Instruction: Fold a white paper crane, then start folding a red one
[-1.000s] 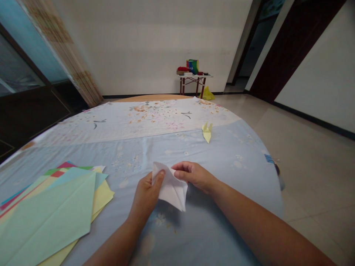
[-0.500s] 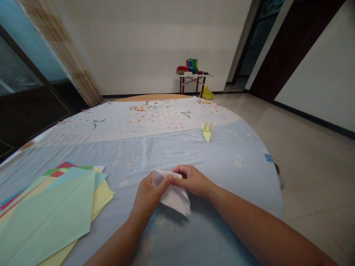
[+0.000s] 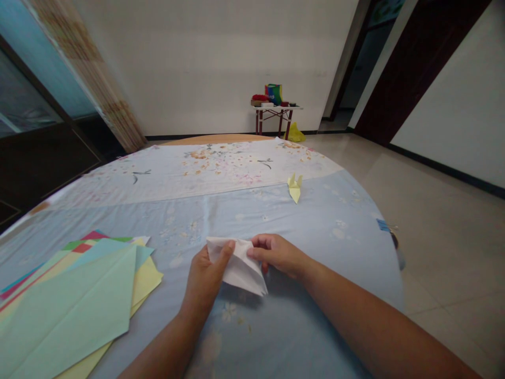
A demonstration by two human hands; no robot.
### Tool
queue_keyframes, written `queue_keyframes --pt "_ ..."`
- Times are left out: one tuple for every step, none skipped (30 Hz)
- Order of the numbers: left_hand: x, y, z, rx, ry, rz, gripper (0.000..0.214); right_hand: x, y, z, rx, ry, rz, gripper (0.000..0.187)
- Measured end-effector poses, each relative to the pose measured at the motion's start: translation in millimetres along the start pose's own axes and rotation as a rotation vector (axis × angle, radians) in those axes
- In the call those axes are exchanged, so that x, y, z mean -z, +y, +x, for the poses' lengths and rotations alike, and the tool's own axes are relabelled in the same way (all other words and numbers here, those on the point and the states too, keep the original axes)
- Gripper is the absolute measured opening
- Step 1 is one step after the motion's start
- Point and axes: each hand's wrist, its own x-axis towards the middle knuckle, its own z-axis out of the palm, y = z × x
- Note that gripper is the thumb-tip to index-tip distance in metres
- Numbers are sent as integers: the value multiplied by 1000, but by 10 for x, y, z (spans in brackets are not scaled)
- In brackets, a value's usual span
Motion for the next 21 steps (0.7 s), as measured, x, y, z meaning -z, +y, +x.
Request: queue_keyframes --pt "-3 2 -1 -1 -1 -6 36 -2 8 2 -5 2 -9 34" --pt "-6 5 -2 1 -5 -13 36 -3 14 4 -6 1 -15 33" --pt "-9 9 -4 6 -8 -19 36 -5 18 5 -2 3 -17 32" --pt "-11 12 -7 10 -8 -23 35 -6 21 7 4 4 -17 32" --pt "-13 15 -9 14 -8 -26 35 -6 23 9 9 6 -18 31" --pt "-14 16 -10 17 -12 -28 35 -6 26 10 11 10 -18 31" --pt "-13 14 -11 17 -17 -30 35 -5 29 12 9 15 -19 31" --pt "-11 8 -9 16 -25 -31 35 -5 31 13 5 19 -18 31" --pt "-9 -1 -6 15 -32 -30 35 -4 33 13 -1 19 -18 31" --pt "-5 -12 0 16 -39 -28 35 -3 34 12 -6 16 -19 31" --pt "-1 -24 6 17 -45 -24 36 -3 34 11 -8 13 -21 31" --pt "2 -36 13 18 -46 -18 37 -3 32 9 -9 10 -24 31" --pt "5 -47 20 18 -45 -13 37 -2 30 7 -9 7 -28 30" --pt "7 -54 26 17 -44 -11 37 -2 28 6 -7 3 -31 30" --pt "8 -58 29 15 -41 -12 37 -2 26 6 -5 -1 -34 29" --pt "8 -60 31 14 -39 -13 37 -2 25 7 -4 -3 -36 29" --pt "6 -59 31 13 -37 -13 37 -2 24 10 -5 -1 -41 29" --pt "3 -58 30 10 -36 -10 36 -2 25 13 -4 5 -48 29" --pt "0 -57 28 6 -38 -4 36 -3 26 17 0 16 -57 30" --pt "-3 -59 26 3 -42 1 36 -4 29 21 6 30 -67 31" --pt "-6 -61 24 2 -49 2 37 -5 32 24 13 44 -76 32"
